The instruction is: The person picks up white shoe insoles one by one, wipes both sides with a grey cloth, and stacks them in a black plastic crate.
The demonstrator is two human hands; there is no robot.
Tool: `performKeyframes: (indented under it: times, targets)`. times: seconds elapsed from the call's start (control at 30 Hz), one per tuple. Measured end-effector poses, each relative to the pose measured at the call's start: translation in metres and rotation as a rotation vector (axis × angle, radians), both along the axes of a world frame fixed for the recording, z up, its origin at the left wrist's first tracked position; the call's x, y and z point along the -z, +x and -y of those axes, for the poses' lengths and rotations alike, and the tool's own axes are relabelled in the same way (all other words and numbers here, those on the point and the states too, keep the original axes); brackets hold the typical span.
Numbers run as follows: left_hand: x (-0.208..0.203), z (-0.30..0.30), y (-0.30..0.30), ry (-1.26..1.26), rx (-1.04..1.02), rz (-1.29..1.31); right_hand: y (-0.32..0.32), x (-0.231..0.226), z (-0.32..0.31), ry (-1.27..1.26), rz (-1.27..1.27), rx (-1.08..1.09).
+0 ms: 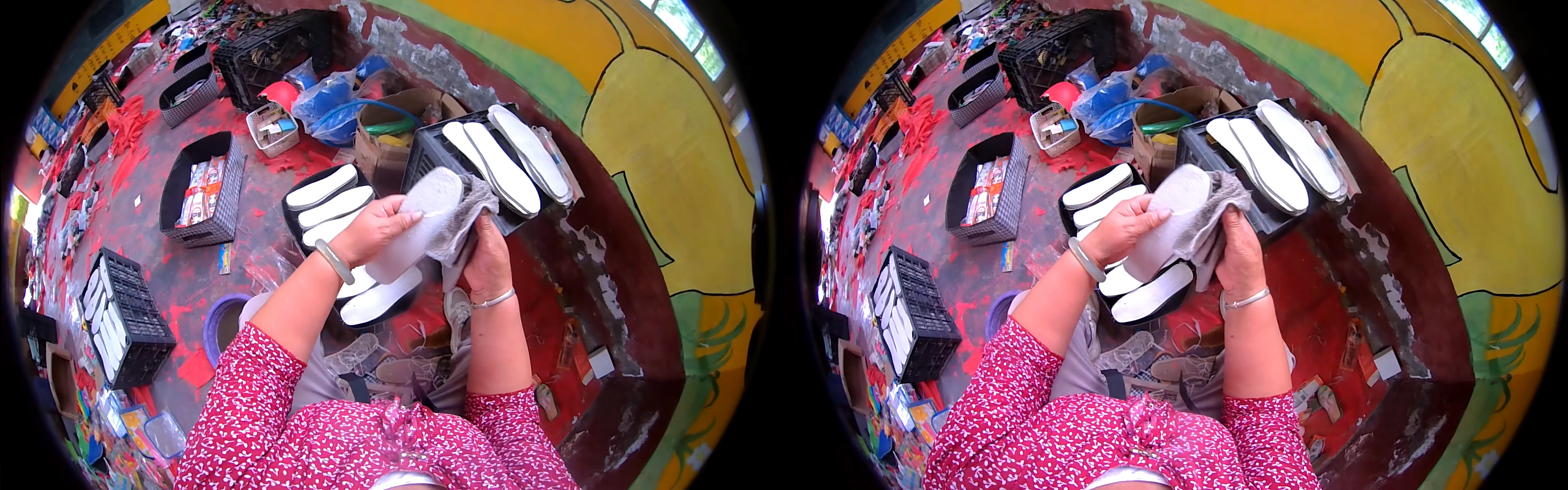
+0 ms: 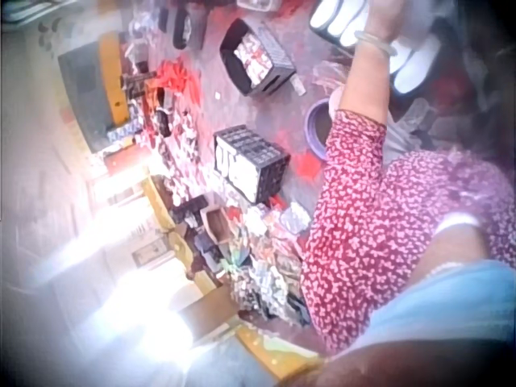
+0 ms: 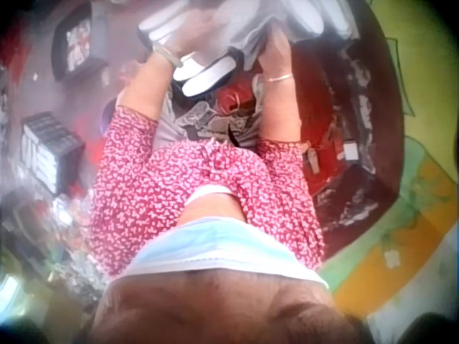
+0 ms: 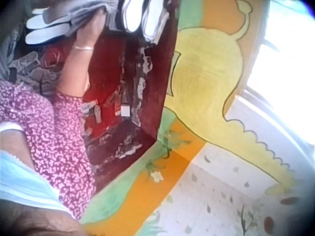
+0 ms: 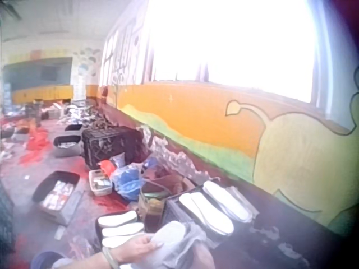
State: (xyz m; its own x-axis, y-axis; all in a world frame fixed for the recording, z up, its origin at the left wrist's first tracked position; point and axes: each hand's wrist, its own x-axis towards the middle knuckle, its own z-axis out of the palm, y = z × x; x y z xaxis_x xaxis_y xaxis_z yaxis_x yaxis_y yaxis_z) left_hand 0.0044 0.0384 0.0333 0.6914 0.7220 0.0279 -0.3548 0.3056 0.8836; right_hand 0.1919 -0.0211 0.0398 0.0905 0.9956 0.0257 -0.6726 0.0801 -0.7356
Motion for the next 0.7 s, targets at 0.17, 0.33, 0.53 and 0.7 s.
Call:
performKeyframes:
  times: [0.17, 0.33, 0.53, 0.7]
  targets:
    - [0.022, 0.006, 0.015, 0.073, 0.007, -0.015, -0.018, 0.011, -0.009, -0.019, 0.101, 0.103]
    - [0.033, 0.009, 0.025, -0.048, -0.151, 0.060, -0.032, 0.020, -0.020, 0.016, 0.203, 0.262]
    - [0.047, 0.007, 0.027, 0.168, -0.415, -0.030, -0.044, 0.022, -0.021, -0.011, 0.326, 0.242]
    - [0.024, 0.005, 0.011, 0.098, -0.403, -0.026, -0.045, 0.022, -0.020, -0.004, 0.385, 0.168]
